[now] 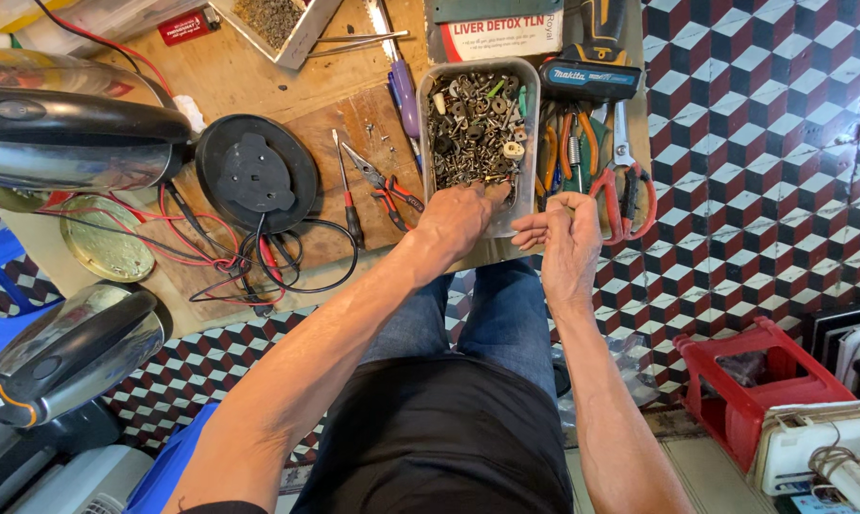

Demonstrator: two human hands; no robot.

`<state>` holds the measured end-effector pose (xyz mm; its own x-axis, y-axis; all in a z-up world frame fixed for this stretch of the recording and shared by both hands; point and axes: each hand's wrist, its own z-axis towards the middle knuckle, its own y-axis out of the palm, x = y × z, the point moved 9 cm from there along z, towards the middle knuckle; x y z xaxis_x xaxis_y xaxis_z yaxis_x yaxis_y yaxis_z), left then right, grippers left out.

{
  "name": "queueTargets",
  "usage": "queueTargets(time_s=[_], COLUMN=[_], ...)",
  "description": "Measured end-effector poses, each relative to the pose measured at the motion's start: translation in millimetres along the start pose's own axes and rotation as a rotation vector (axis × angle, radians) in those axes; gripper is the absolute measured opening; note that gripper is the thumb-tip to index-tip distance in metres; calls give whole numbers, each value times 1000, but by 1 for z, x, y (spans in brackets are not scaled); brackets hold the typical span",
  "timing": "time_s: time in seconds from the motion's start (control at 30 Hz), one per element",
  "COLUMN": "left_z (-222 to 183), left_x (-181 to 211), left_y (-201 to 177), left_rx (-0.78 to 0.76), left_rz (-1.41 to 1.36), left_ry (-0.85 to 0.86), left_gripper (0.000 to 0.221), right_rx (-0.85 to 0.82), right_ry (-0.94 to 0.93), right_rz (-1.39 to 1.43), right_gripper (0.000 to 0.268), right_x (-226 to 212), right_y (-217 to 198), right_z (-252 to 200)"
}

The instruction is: The person uses a cordless drill to drive screws into a black circular plastic base. They repeatedly select screws from a container, insert them into the drill, and fasten them into the base. The person also handles pliers and other small hardware on the workbench.

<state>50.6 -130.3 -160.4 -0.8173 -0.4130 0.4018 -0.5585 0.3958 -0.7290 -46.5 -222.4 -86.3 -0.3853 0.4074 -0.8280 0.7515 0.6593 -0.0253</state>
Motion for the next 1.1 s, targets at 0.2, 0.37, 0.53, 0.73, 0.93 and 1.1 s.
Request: queueTargets(time_s=[0.2, 0.37, 0.53, 0.73, 0.93, 1.1], left_z=[-2, -12, -12, -11, 11, 27], left_x=[-6, -4, -10, -5, -1, -1], left_y=[-2, -18, -29, -43, -28, -8], left_rx=[-30, 158, 251, 379, 325, 181], left_rz=[-28, -17, -87, -222, -28, 30], left_ry=[-54, -49, -133, -110, -71, -46], left_gripper=[23, 18, 18, 19, 16, 11], right_rx=[6, -4, 12, 14, 13, 8], right_ry=[-16, -3, 27, 21, 4, 17], right_rz=[-9, 4, -30, -19, 9, 16], right_gripper=[22, 22, 24, 24, 24, 25], right_x=[-3, -5, -4, -4, -2, 0], right_y=[0, 0, -1, -1, -3, -2], right_z=[0, -1, 0, 1, 2, 3])
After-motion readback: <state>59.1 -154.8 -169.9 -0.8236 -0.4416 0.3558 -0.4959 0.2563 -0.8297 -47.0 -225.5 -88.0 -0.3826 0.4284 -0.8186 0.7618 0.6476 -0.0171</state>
